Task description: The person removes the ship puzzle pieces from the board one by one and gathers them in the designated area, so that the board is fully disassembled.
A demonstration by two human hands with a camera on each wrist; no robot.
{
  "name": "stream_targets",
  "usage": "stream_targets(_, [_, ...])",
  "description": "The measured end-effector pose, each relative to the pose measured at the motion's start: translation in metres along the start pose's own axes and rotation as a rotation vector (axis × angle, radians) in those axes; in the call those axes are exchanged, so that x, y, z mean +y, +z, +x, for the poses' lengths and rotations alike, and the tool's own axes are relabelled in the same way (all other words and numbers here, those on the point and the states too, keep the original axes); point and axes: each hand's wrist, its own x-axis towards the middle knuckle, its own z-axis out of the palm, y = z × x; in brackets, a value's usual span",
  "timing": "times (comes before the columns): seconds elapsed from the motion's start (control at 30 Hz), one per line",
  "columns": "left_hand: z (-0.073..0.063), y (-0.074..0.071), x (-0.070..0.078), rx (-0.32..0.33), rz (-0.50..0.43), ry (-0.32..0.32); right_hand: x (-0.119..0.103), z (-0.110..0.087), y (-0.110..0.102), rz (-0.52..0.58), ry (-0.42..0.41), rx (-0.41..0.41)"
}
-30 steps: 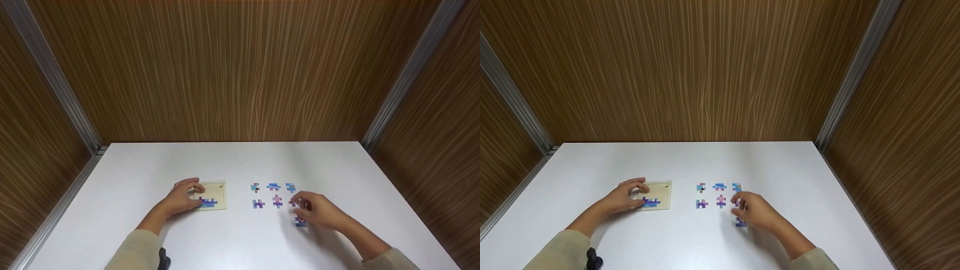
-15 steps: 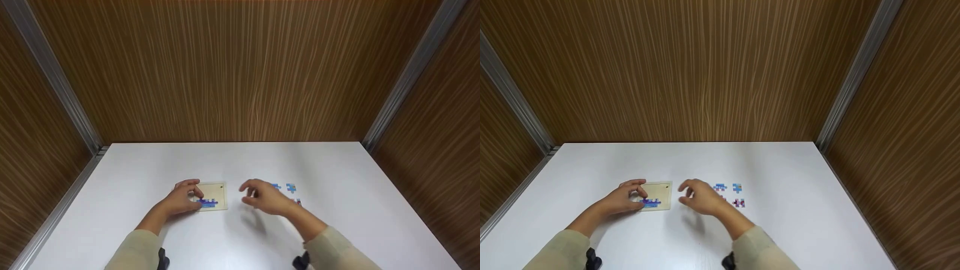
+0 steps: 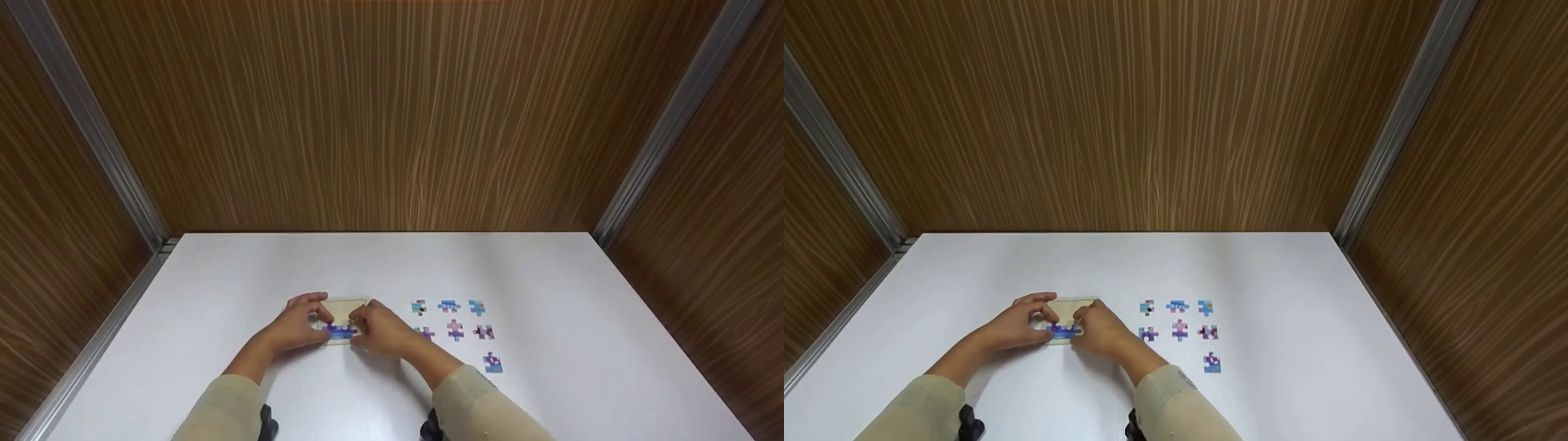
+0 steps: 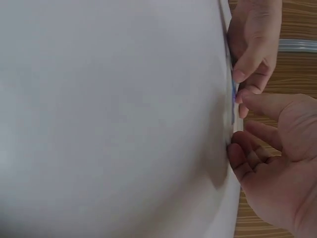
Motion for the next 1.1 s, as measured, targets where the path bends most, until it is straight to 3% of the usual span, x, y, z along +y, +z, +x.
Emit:
stream_targets(0.33, [0.001, 0.001, 0.001, 0.013, 0.010, -0.006, 0.005, 0.006, 0.010, 0.003, 0.044, 0.007])
stream_targets(0.73, [0.000, 0.001, 0.000, -0.001, 0.002, -0.013, 0.011, 0.008, 0.015, 0.143, 0.144, 0.003])
stream_targets(1.1, [0.000, 0.001, 0.000, -0.002, 0.000, -0.007, 0.011, 0.007, 0.015, 0.312, 0.128, 0.018])
